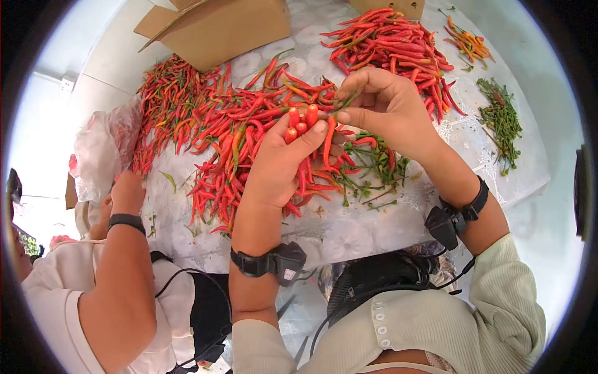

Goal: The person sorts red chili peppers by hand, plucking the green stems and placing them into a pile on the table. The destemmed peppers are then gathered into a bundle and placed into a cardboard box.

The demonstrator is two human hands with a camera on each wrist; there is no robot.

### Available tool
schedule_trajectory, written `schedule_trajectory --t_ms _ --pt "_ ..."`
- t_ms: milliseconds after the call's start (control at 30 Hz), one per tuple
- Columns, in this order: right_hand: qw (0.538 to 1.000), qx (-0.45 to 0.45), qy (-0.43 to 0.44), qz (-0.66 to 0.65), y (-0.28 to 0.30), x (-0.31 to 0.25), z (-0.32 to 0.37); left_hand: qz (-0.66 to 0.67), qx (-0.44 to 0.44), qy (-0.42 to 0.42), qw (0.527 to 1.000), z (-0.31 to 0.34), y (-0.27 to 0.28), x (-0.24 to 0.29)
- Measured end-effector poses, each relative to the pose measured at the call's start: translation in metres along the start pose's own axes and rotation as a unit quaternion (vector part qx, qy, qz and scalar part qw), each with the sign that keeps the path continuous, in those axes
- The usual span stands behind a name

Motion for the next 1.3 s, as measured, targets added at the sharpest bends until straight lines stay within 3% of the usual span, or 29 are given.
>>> schedule_trajectory --t_ms 133,333,900,1033,1300 --pt "0.999 0.019 0.0 -0.026 -0.002 0.002 0.001 -0.015 0.037 -0.029 0.999 -0.003 0.009 -0.001" --pt "0.999 0.007 -0.016 -0.036 -0.003 0.008 0.0 0.002 0.027 0.038 0.999 0.001 0.006 -0.001" --pt "0.985 -0.035 -0.087 -0.146 -0.008 0.021 0.002 0.005 -0.013 0.047 0.999 0.005 0.001 -0.001" --pt "0.972 -0.074 -0.134 -0.18 -0.011 0.025 0.004 0.009 -0.019 0.055 0.998 0.005 0.0 -0.001" --pt "0.925 -0.059 -0.179 -0.329 -0.02 0.029 0.009 0.03 -0.046 0.061 0.997 0.006 -0.002 -0.002"
Point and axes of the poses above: each hand's wrist, its own z-axis away from the middle knuckle, its own y-axis out of the back of the hand, x = y × z, the point moved 8 cm from there along -z, towards the middle knuckle, and after that the axes turned 1 degree about y, right-handed, at the moved point
